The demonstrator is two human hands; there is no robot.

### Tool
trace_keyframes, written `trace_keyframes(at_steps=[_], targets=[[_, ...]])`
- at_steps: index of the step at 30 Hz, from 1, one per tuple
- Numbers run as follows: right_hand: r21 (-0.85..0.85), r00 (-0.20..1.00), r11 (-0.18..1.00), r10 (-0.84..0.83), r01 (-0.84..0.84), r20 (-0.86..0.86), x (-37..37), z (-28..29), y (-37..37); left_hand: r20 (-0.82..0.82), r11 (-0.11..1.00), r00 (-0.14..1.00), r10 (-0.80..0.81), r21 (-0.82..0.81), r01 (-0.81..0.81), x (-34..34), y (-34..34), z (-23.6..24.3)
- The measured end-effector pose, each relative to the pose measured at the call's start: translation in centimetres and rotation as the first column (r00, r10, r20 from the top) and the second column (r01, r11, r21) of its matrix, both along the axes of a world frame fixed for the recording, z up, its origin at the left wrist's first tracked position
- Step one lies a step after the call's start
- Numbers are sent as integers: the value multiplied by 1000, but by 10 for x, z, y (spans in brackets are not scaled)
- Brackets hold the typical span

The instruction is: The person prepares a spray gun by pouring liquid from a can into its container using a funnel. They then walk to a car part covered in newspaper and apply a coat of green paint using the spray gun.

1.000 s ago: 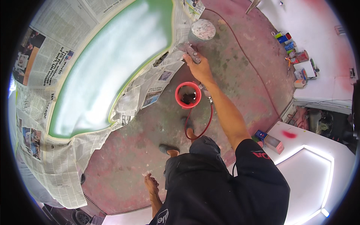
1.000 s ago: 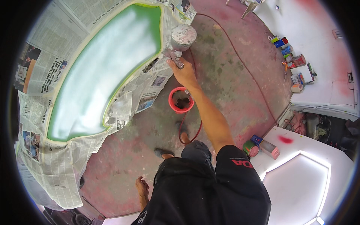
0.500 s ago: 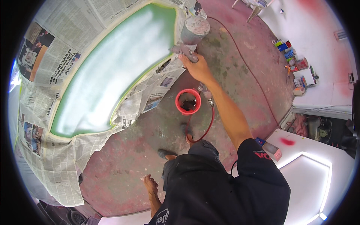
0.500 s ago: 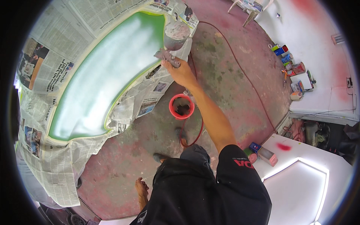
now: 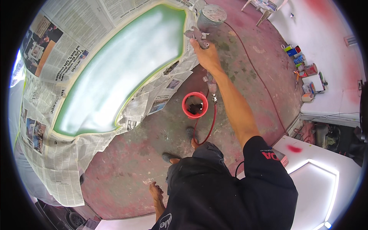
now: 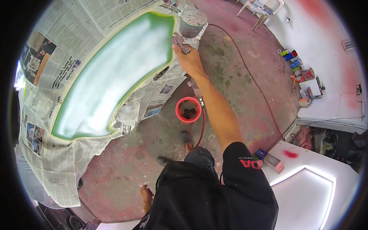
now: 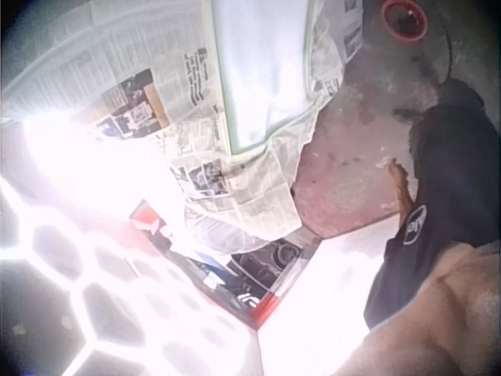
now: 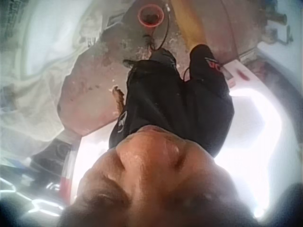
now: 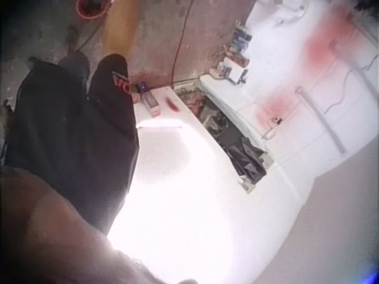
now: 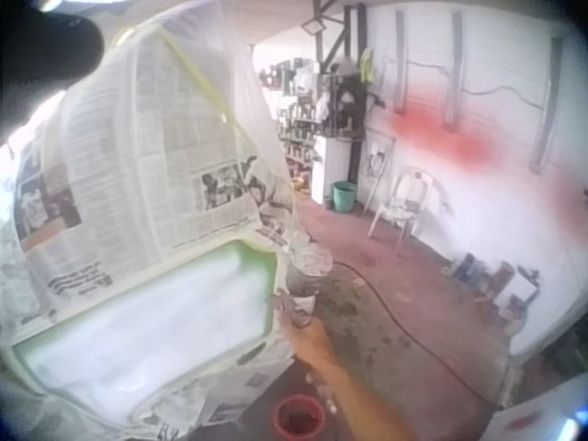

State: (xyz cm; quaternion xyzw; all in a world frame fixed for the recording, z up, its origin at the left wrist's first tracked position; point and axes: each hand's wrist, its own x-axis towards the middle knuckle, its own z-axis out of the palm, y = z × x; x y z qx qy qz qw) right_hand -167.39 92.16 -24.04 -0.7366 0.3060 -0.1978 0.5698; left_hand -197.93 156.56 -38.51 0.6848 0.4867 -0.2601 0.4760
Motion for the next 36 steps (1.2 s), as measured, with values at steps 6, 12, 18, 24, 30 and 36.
trace_keyframes(at_steps=[6,12,18,24,30,36], targets=[[49,978,982,177,-183,109,-5,23,13,-22,1000,1000,-11,4,11,4,-2,3],[-29,998,998,48,-47,28,15,14,-14,9,1000,1000,-10,-11,10,0,1,-3],[-77,1000,997,20,-19,5,13,24,7,38,1000,999,-20,-3,20,-16,10,-11],[-2,987,987,159,-159,13,-8,47,67,30,998,998,57,-19,-57,-11,2,-3],[91,935,931,356,-355,6,-20,59,130,39,992,992,117,-51,-115,-29,11,-13],[18,950,950,311,-311,-40,-28,56,161,37,991,991,125,-55,-123,-48,22,-23]])
